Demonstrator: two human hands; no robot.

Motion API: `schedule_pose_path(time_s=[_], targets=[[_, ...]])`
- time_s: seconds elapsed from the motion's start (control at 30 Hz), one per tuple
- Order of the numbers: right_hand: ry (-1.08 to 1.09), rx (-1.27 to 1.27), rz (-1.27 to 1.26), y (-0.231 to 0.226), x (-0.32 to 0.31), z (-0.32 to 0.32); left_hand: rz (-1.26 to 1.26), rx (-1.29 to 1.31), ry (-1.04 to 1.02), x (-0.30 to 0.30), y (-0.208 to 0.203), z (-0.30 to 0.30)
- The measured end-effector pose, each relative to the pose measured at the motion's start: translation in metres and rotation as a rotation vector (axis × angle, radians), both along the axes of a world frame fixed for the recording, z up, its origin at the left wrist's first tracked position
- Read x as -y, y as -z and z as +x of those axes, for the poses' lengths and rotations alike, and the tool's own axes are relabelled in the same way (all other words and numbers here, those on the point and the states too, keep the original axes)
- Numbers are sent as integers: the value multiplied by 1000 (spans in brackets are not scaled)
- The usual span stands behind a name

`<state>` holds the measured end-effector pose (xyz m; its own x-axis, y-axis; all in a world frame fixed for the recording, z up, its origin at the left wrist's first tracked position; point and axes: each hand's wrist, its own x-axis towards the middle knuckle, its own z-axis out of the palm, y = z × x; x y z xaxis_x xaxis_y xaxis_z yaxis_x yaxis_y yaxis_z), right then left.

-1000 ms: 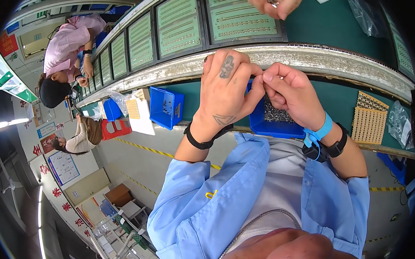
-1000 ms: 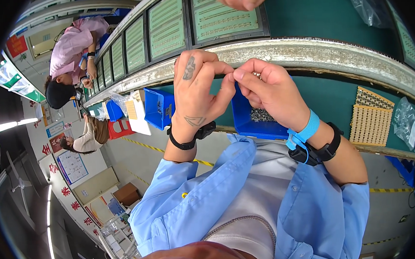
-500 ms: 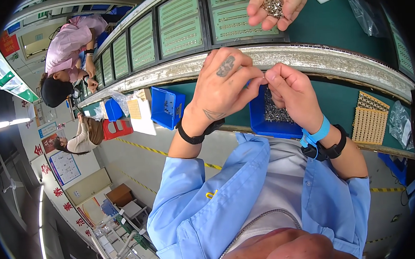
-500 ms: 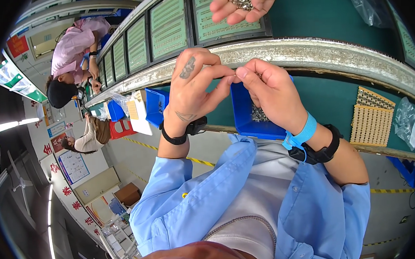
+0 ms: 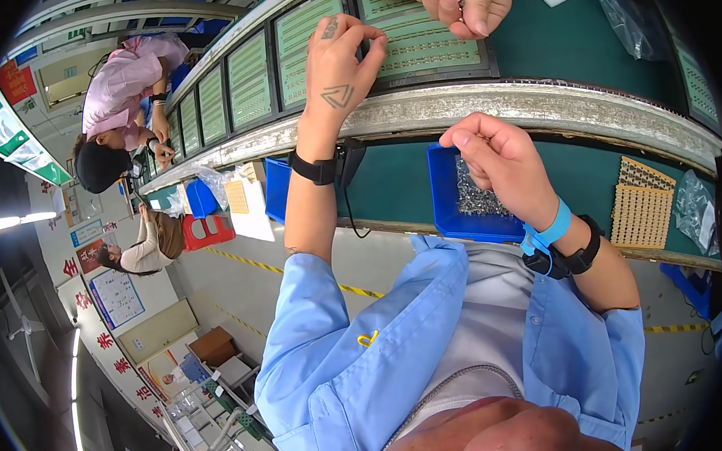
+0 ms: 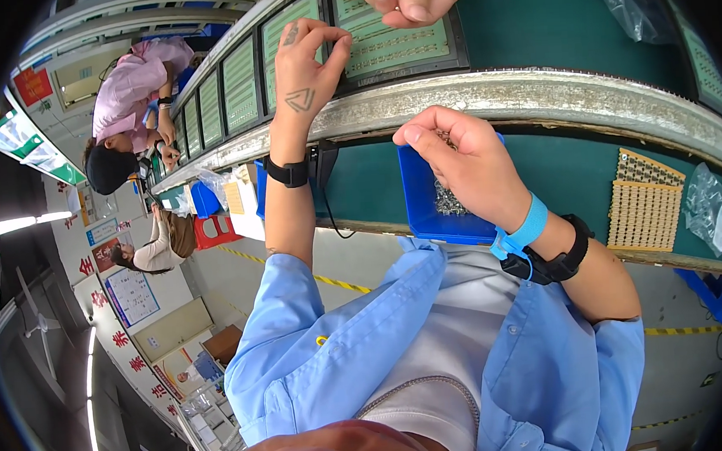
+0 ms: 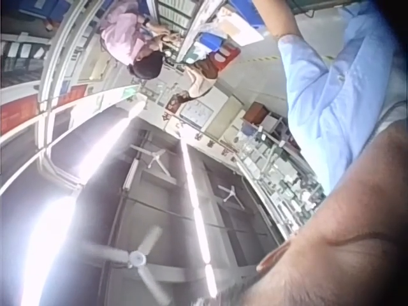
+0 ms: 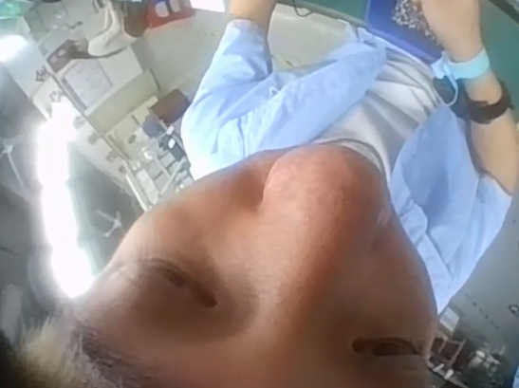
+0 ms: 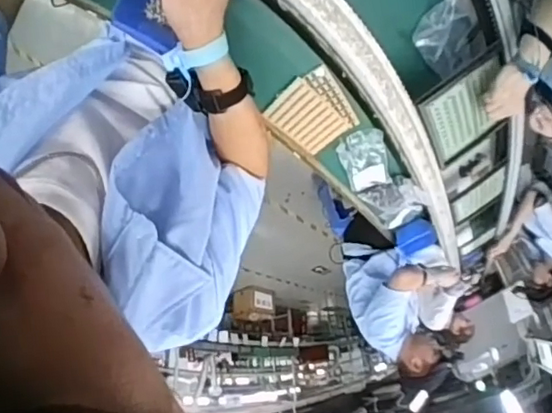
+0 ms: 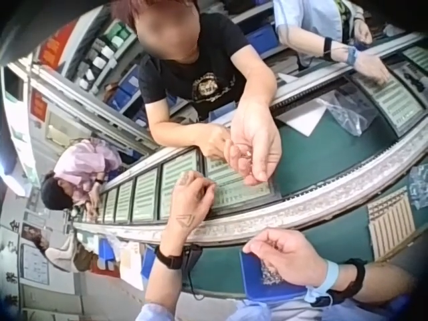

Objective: The person picks up small metal components from a blue bin, holds them in one palm, and selects individual pieces to join together. After connecting the components, the person reaches back into the bin or their palm to retrieve more pieces.

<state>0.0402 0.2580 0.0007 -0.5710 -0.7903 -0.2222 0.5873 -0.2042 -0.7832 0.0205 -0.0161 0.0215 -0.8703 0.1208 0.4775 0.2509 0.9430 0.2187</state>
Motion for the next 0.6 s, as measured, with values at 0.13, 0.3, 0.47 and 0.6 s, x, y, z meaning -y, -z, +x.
schedule_pose_path(time_s=[0.13,0.3,0.47,0.6], targets=[[3,-13,-4,1,-1,0,-102,25,10,4,5,-5],[10,-35,4,4,0,0,-130,63,28,5,7,-8],[1,-10,10,2,0,0,-145,80,35,5,8,-9],[5,-18,3,2,0,0,-187,147,7,8,12,-9]])
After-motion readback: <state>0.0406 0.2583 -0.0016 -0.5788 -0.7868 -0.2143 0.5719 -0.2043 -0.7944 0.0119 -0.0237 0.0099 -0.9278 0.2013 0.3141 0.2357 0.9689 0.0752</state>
